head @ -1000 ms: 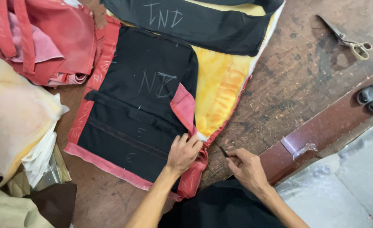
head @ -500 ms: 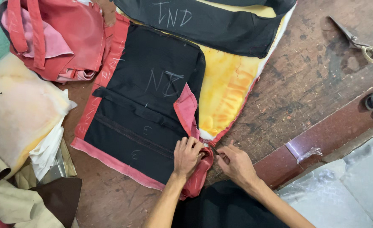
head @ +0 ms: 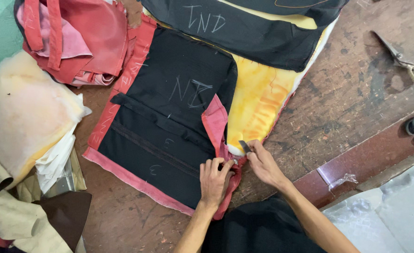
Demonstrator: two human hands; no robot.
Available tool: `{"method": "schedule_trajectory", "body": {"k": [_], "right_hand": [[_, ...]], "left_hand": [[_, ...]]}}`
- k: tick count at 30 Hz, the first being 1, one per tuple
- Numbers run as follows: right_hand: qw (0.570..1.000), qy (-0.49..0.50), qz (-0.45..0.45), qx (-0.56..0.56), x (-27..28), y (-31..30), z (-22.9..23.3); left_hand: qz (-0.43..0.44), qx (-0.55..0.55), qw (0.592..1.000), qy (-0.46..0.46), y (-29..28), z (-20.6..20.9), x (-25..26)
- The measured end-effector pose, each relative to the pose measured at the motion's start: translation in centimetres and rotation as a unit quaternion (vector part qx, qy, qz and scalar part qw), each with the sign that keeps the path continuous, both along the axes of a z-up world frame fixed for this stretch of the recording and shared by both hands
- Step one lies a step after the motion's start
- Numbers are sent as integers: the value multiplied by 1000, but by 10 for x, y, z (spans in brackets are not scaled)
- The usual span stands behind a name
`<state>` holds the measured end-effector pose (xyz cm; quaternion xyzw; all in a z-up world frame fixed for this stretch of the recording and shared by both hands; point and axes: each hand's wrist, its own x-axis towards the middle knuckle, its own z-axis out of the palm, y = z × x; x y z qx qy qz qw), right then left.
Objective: The person uses a small knife to cut a piece of pink fabric that is attached to a larger black fabric piece. The person holds the fabric steady with one hand while carefully slicing along the edge with the knife in the other hand.
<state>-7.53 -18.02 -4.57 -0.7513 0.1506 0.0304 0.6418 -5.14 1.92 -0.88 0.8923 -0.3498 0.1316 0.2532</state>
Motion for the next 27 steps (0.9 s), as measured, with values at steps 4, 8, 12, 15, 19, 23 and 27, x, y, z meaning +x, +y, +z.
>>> {"method": "schedule_trajectory", "body": {"k": [4, 8, 12, 15, 19, 23, 27], "right_hand": [[994, -22, -5, -107, 10, 6, 23], [975, 13, 9, -220, 12, 8, 42], [967, 10, -6, -255, 13, 11, 45], [967, 55, -21, -249, 12, 17, 43], [974, 68, -34, -212, 17, 14, 34], [986, 33, -47, -158, 17, 14, 24], [983, 36, -65, -166, 18, 6, 29]], "left_hand": [[15, -6, 1000, -12, 1, -3, -6], [45, -23, 999, -9, -1, -7, -8], [47, -11, 999, -8, -4, -6, -6], [35, 29, 999, -26, -4, -3, -3], [49, 74, 996, -26, -10, 3, -2], [136, 147, 980, -9, -26, 6, -5], [143, 175, 973, 52, -36, 17, -10]]}}
